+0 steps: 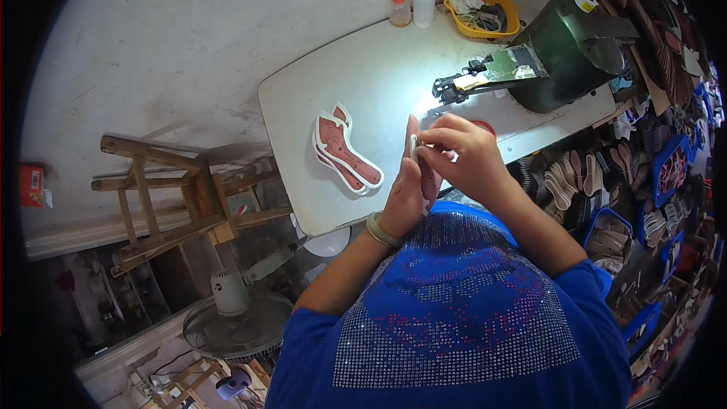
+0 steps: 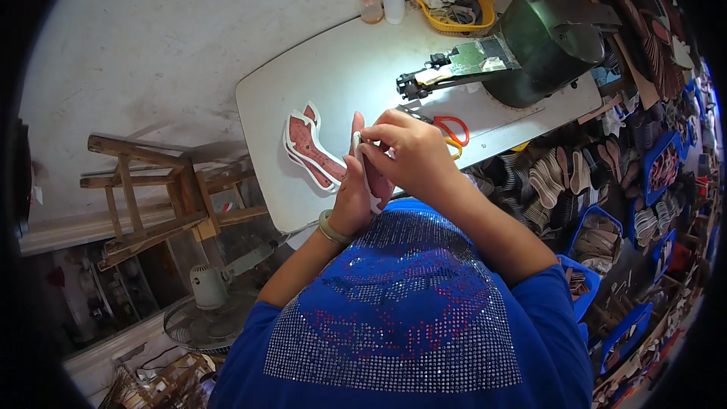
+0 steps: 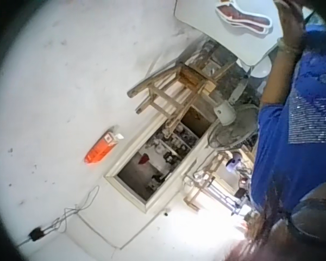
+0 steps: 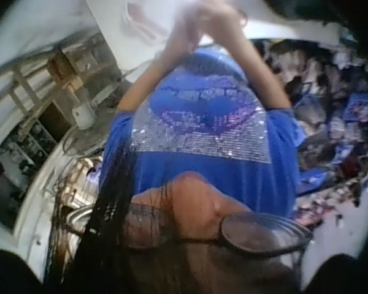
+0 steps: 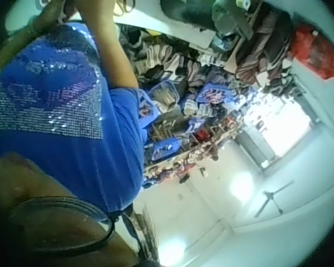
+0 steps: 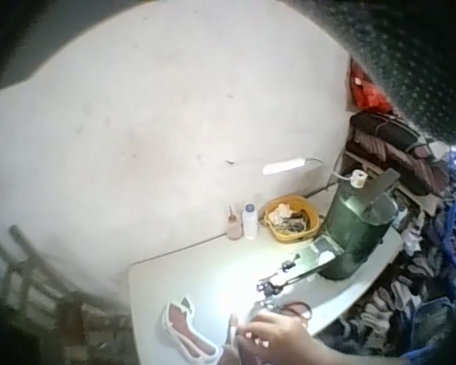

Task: The person assembles pink and white shoe insoles by hand, pressing the edges together and peeling off protective strips. They use scissors to trim excess material from the insoles and then stack the finished pieces. Finally, the person carries the stack of insoles to a nearby table and places them into a blue bin.

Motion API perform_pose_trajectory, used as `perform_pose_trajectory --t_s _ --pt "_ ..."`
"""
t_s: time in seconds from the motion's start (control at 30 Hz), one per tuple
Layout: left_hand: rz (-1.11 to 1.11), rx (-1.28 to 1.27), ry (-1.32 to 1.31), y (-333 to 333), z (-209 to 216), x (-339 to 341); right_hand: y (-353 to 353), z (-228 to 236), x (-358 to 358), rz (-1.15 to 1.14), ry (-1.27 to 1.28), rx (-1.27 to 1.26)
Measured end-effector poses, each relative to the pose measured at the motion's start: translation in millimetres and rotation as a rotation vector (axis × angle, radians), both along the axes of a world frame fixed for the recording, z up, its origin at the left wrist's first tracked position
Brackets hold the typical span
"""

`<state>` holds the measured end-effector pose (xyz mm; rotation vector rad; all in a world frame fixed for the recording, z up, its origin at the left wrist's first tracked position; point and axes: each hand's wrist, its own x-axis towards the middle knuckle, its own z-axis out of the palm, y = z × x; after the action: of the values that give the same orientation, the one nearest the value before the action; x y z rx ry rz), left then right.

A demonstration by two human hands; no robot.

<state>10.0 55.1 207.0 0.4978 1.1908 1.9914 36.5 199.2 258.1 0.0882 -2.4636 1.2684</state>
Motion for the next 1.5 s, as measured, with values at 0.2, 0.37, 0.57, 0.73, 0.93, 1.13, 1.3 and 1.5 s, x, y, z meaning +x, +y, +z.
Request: perform_pose_trajectory --t_s 0.2,0.37,0.57,0.73,0.93,1.13,1.3,1.5 --pt "0.102 -0.122 0.157 4 9 0 -11 -14 -8 -0.117 0.155 0.1" --pt "0.121 -0.191 0.255 7 6 -2 -13 -18 -14 -0.126 0.125 0.115" --pt "0.042 -0.075 0.064 2 1 -5 -5 -21 -18 -0.126 -0.007 -0.116" --pt "0.023 0.036 -0.275 7 -1 -2 13 -15 -21 -0.061 -0.441 -0.481" --pt "-0.227 0.042 -0.326 -4 -12 -13 32 -16 -23 0.168 -0.382 -0.445" --pt "0.078 -0.075 0.089 5 -10 -8 16 -11 -4 -0.035 -0.048 -0.392" --pt "0.238 -0.038 0.421 12 -14 -3 -10 -12 23 -0.023 -0.171 -0.598" --pt "0.458 -0.238 1.048 15 -24 -16 -13 -6 29 -0.078 -0.258 -0.943"
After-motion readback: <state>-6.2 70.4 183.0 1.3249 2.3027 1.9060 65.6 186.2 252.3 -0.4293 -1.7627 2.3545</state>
